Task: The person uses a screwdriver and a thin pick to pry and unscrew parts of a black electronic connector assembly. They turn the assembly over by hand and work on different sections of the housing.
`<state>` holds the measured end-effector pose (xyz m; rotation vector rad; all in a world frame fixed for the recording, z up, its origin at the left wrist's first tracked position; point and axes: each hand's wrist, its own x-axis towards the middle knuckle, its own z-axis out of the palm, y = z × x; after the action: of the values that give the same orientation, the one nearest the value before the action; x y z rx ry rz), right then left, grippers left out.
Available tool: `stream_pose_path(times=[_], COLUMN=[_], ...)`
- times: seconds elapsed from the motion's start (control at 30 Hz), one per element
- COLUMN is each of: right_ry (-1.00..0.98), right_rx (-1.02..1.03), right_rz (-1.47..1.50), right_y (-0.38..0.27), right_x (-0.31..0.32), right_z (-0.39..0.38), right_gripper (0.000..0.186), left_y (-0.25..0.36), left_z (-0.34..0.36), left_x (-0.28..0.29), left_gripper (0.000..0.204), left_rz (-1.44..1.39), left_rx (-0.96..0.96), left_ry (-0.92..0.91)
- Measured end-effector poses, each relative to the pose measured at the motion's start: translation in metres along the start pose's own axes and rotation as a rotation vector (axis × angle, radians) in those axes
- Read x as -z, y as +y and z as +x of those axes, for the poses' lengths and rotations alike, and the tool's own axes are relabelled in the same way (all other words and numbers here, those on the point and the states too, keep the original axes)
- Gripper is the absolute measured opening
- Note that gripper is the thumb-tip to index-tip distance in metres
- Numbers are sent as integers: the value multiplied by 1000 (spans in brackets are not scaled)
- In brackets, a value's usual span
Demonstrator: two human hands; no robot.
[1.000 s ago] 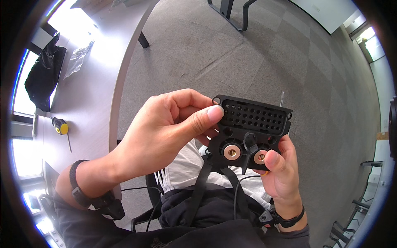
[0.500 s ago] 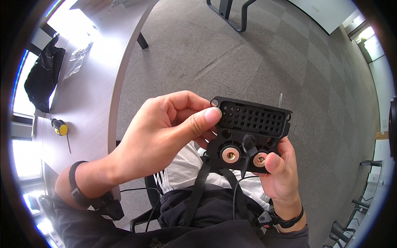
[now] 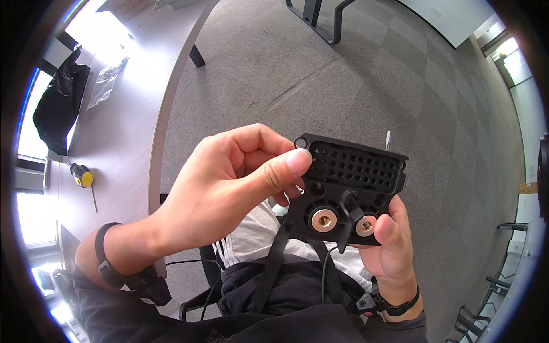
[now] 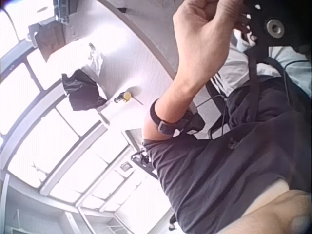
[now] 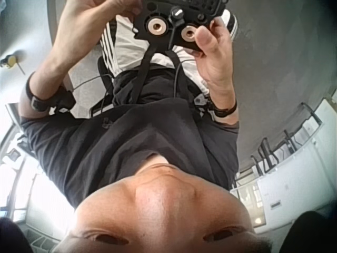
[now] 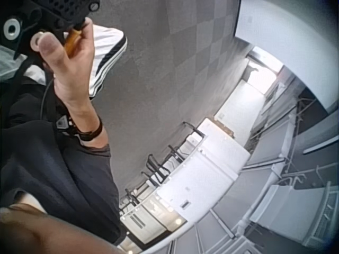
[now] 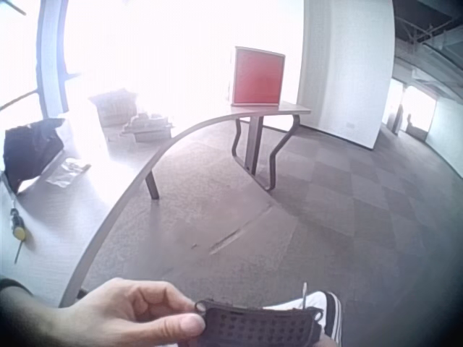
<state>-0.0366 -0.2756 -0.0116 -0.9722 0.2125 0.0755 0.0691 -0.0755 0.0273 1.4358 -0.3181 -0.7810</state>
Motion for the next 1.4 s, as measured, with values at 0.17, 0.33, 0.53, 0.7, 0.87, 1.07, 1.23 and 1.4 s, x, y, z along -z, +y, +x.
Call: stream_pose_path(times=[0.17, 0.33, 0.53, 0.7, 0.87, 1.07, 1.23, 1.4], right_ry=[-14, 41, 105, 135, 167, 105, 79, 86], right_rx=[-6, -12, -44, -48, 3, -9, -17, -2], right_rz=[-44, -212, -300, -271, -232, -190, -107, -59], right_y=[-2, -8, -13, -12, -12, -12, -11, -9], right_x=[2, -1, -11, -11, -12, -6, -5, 0], right_z=[-1, -7, -14, -15, -18, -20, -22, -25], right_gripper=[78, 91, 102, 101, 105, 109, 110, 109], left_y=[-6, -8, -2, -6, -3, -2, 1, 1], left_z=[0, 0, -1, 1, -1, -2, -6, -4], left_x=[-8, -4, -1, 1, -3, -4, -4, -5], left_gripper=[47, 52, 50, 50, 54, 59, 65, 66], left_rz=[118, 2, -30, -68, -184, -206, -163, -134], left_rx=[-81, -25, 80, 47, 14, -23, -13, -44], left_ry=[25, -134, -185, -213, -228, -223, -194, -194])
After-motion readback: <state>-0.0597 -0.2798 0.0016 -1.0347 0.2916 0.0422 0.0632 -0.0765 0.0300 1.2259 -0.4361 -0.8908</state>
